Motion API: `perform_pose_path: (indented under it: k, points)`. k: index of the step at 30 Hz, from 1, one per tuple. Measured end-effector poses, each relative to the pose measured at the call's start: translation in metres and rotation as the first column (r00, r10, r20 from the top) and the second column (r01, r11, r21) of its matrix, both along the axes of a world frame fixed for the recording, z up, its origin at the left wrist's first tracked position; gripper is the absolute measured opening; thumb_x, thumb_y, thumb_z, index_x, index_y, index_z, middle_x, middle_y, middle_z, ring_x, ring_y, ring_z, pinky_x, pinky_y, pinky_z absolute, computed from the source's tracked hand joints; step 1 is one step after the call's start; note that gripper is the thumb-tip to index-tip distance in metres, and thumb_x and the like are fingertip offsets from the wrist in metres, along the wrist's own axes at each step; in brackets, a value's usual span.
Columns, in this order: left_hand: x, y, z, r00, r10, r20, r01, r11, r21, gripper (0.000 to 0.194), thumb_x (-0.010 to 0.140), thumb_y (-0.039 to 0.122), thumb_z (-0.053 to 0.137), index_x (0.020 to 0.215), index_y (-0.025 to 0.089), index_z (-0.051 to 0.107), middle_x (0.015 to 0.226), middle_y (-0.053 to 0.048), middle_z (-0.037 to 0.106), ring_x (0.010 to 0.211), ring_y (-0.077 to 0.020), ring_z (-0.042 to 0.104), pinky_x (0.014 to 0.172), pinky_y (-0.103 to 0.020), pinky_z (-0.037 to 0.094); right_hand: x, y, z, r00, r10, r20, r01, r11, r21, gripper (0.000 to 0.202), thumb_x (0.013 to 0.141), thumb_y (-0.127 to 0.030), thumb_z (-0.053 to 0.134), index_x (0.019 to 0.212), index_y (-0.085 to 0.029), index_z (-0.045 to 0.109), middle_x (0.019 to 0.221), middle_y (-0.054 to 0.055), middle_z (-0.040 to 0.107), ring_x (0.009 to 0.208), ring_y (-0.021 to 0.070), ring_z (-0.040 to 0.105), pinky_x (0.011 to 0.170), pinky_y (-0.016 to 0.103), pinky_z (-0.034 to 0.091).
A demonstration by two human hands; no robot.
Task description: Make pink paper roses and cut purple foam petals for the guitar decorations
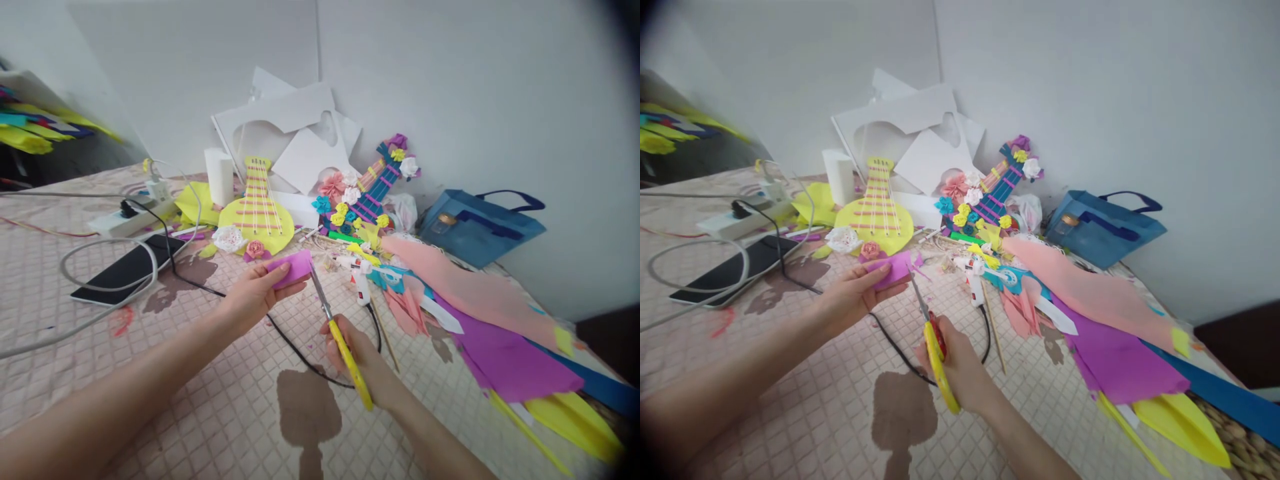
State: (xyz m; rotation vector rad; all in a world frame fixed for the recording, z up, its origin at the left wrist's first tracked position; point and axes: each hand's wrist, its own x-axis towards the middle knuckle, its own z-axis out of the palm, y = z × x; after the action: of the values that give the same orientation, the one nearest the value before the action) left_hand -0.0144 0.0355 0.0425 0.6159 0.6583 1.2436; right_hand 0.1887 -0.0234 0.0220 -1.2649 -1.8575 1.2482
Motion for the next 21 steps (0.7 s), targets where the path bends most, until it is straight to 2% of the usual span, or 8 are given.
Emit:
perform_pose_path:
  k: [7, 12, 21]
  points:
    - [0.008, -0.009, 0.002, 0.997, 0.071, 0.016, -0.072, 0.997, 0.032, 0.006, 0.080, 0.015, 0.069, 0.075, 0.012, 0.072, 0.079, -0.003, 0.073, 0.078, -0.0126, 0.068, 0.087, -0.030, 0.057, -0.004, -0.002, 0.001, 1.000, 0.005, -0.001, -0.005, 0.999, -0.042, 0.015, 0.084, -0.033, 0.053, 0.088, -0.022, 0.043, 0.061, -0.007, 0.043, 0.052, 0.0091, 0.039, 0.048, 0.022, 0.031]
    - [0.012, -0.015, 0.002, 0.995, 0.102, 0.020, -0.103, 0.992, 0.071, 0.009, 0.076, 0.020, 0.073, 0.082, 0.014, 0.073, 0.087, -0.005, 0.074, 0.085, -0.0154, 0.068, 0.090, -0.034, 0.055, -0.006, -0.003, 0.000, 1.000, -0.008, 0.010, 0.008, 0.998, -0.057, 0.021, 0.085, -0.039, 0.055, 0.087, -0.022, 0.043, 0.060, -0.008, 0.040, 0.050, 0.0083, 0.035, 0.047, 0.021, 0.029]
    - [0.014, -0.017, 0.003, 0.998, 0.065, -0.016, -0.064, 0.995, 0.078, 0.015, 0.074, 0.023, 0.075, 0.085, 0.013, 0.074, 0.091, -0.006, 0.074, 0.095, -0.0207, 0.067, 0.096, -0.037, 0.052, -0.010, -0.007, 0.002, 1.000, -0.012, -0.007, 0.011, 0.999, -0.044, 0.031, 0.086, -0.051, 0.053, 0.086, -0.021, 0.046, 0.063, -0.006, 0.043, 0.054, 0.0092, 0.038, 0.048, 0.022, 0.032]
